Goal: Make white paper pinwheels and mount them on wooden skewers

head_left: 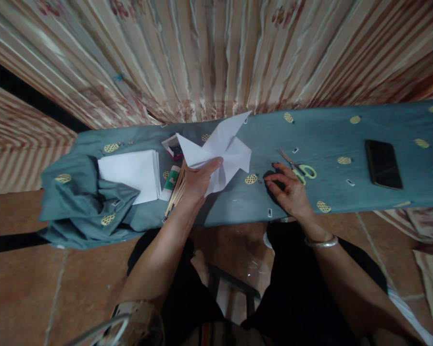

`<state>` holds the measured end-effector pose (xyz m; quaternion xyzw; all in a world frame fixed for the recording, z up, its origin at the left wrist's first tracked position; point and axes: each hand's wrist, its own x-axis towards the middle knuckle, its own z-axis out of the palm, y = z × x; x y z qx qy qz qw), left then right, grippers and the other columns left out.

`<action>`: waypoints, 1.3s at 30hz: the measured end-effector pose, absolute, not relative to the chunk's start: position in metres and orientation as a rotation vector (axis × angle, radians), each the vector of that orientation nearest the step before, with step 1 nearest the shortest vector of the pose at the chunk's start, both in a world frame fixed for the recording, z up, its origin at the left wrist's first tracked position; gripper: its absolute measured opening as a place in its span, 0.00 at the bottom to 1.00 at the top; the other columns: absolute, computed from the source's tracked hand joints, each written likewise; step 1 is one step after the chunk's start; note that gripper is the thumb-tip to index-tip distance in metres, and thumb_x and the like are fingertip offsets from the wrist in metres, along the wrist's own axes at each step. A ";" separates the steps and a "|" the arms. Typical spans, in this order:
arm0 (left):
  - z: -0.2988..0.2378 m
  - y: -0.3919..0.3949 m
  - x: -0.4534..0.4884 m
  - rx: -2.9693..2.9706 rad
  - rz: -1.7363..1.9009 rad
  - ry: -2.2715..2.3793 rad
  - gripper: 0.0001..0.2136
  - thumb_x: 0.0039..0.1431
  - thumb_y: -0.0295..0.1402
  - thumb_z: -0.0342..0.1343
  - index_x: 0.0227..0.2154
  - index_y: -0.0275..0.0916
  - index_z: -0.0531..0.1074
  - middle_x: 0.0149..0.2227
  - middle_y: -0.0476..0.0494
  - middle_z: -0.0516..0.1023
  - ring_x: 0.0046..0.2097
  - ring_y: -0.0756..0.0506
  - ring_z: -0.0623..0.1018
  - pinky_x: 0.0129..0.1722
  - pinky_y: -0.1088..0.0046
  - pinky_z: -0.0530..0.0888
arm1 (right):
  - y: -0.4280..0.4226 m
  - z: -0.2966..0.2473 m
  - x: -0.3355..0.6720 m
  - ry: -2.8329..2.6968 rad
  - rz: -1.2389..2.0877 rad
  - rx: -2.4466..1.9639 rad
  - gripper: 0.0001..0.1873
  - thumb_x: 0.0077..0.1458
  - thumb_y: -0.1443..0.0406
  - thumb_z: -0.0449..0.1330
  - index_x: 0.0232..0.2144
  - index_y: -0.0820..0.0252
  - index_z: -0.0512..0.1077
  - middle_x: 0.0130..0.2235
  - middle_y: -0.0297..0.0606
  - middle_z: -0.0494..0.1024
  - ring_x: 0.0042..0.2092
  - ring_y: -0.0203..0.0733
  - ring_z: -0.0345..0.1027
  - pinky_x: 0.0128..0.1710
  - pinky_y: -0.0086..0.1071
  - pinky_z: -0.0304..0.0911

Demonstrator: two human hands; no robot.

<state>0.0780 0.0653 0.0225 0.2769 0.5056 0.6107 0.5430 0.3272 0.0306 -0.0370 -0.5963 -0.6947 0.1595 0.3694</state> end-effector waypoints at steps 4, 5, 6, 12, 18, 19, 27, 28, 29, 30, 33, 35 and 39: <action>0.024 0.061 0.083 0.676 1.399 1.184 0.19 0.33 0.39 0.75 0.30 0.36 0.80 0.39 0.36 0.84 0.46 0.34 0.82 0.48 0.55 0.78 | 0.028 -0.023 0.318 -1.807 0.337 -1.580 0.11 0.59 0.59 0.58 0.38 0.54 0.78 0.47 0.44 0.80 0.52 0.52 0.72 0.58 0.53 0.64; 0.024 0.060 0.085 0.683 1.401 1.172 0.19 0.34 0.39 0.74 0.31 0.36 0.80 0.38 0.37 0.84 0.45 0.34 0.82 0.49 0.55 0.78 | 0.027 -0.022 0.315 -1.822 0.305 -1.582 0.11 0.59 0.58 0.59 0.38 0.55 0.78 0.48 0.45 0.79 0.54 0.53 0.71 0.58 0.54 0.63; 0.023 0.060 0.086 0.691 1.409 1.161 0.19 0.34 0.38 0.74 0.31 0.36 0.80 0.38 0.38 0.84 0.45 0.35 0.82 0.49 0.56 0.78 | 0.027 -0.022 0.313 -1.838 0.271 -1.576 0.11 0.58 0.58 0.60 0.37 0.55 0.78 0.51 0.46 0.77 0.57 0.55 0.68 0.60 0.55 0.62; 0.018 0.061 0.090 0.711 1.422 1.168 0.21 0.33 0.36 0.73 0.34 0.37 0.79 0.37 0.43 0.84 0.44 0.38 0.82 0.49 0.58 0.77 | 0.027 -0.034 0.306 -1.918 0.206 -1.474 0.07 0.58 0.62 0.59 0.31 0.56 0.76 0.62 0.42 0.68 0.66 0.57 0.55 0.64 0.60 0.54; 0.019 0.059 0.090 0.688 1.407 1.154 0.17 0.33 0.34 0.72 0.31 0.37 0.79 0.36 0.41 0.84 0.42 0.38 0.82 0.48 0.58 0.78 | 0.029 -0.029 0.305 -1.842 0.306 -1.435 0.08 0.57 0.61 0.60 0.29 0.55 0.76 0.60 0.42 0.70 0.66 0.57 0.56 0.63 0.63 0.53; 0.019 0.059 0.091 0.689 1.407 1.152 0.17 0.33 0.34 0.72 0.30 0.37 0.79 0.36 0.41 0.84 0.42 0.38 0.82 0.47 0.58 0.78 | 0.028 -0.023 0.304 -1.809 0.333 -1.423 0.08 0.57 0.60 0.61 0.28 0.55 0.76 0.60 0.41 0.70 0.66 0.57 0.56 0.63 0.63 0.53; 0.009 0.052 0.101 0.817 1.328 1.152 0.17 0.35 0.37 0.72 0.30 0.36 0.79 0.34 0.43 0.84 0.39 0.39 0.82 0.43 0.60 0.79 | 0.014 0.035 0.280 -1.811 0.427 -1.332 0.04 0.58 0.60 0.63 0.32 0.51 0.77 0.66 0.31 0.63 0.70 0.58 0.46 0.65 0.63 0.50; 0.008 0.051 0.102 0.829 1.311 1.155 0.16 0.35 0.37 0.72 0.30 0.37 0.79 0.34 0.43 0.84 0.39 0.39 0.82 0.43 0.61 0.79 | 0.014 0.036 0.277 -1.828 0.417 -1.325 0.04 0.58 0.60 0.62 0.32 0.50 0.77 0.66 0.30 0.63 0.70 0.58 0.45 0.66 0.63 0.48; 0.007 0.050 0.103 0.840 1.295 1.159 0.15 0.36 0.36 0.72 0.30 0.38 0.79 0.34 0.44 0.84 0.39 0.39 0.82 0.42 0.61 0.79 | 0.015 0.036 0.275 -1.842 0.412 -1.322 0.04 0.58 0.60 0.62 0.33 0.50 0.77 0.66 0.29 0.62 0.70 0.58 0.45 0.66 0.64 0.46; 0.006 0.049 0.104 0.848 1.284 1.166 0.15 0.36 0.36 0.72 0.30 0.39 0.79 0.33 0.44 0.84 0.39 0.39 0.82 0.42 0.61 0.79 | 0.015 0.036 0.273 -1.852 0.408 -1.325 0.04 0.58 0.60 0.62 0.33 0.49 0.78 0.66 0.29 0.62 0.71 0.58 0.44 0.67 0.65 0.45; 0.007 0.048 0.106 0.860 1.269 1.187 0.14 0.36 0.36 0.72 0.28 0.39 0.79 0.31 0.45 0.83 0.41 0.38 0.82 0.42 0.62 0.79 | 0.017 0.031 0.271 -1.851 0.400 -1.349 0.05 0.58 0.60 0.62 0.34 0.49 0.78 0.67 0.28 0.60 0.71 0.60 0.42 0.67 0.65 0.44; 0.007 0.047 0.107 0.854 1.272 1.196 0.13 0.36 0.35 0.71 0.27 0.39 0.79 0.31 0.44 0.83 0.41 0.38 0.82 0.42 0.62 0.79 | 0.018 0.027 0.271 -1.824 0.396 -1.363 0.05 0.58 0.59 0.62 0.34 0.49 0.78 0.67 0.28 0.60 0.71 0.60 0.41 0.66 0.65 0.45; 0.006 0.047 0.107 0.848 1.277 1.191 0.12 0.36 0.34 0.71 0.28 0.40 0.79 0.32 0.44 0.83 0.41 0.37 0.82 0.41 0.61 0.79 | 0.021 0.020 0.270 -1.768 0.461 -1.361 0.05 0.57 0.58 0.63 0.33 0.49 0.79 0.67 0.28 0.60 0.71 0.57 0.43 0.66 0.63 0.47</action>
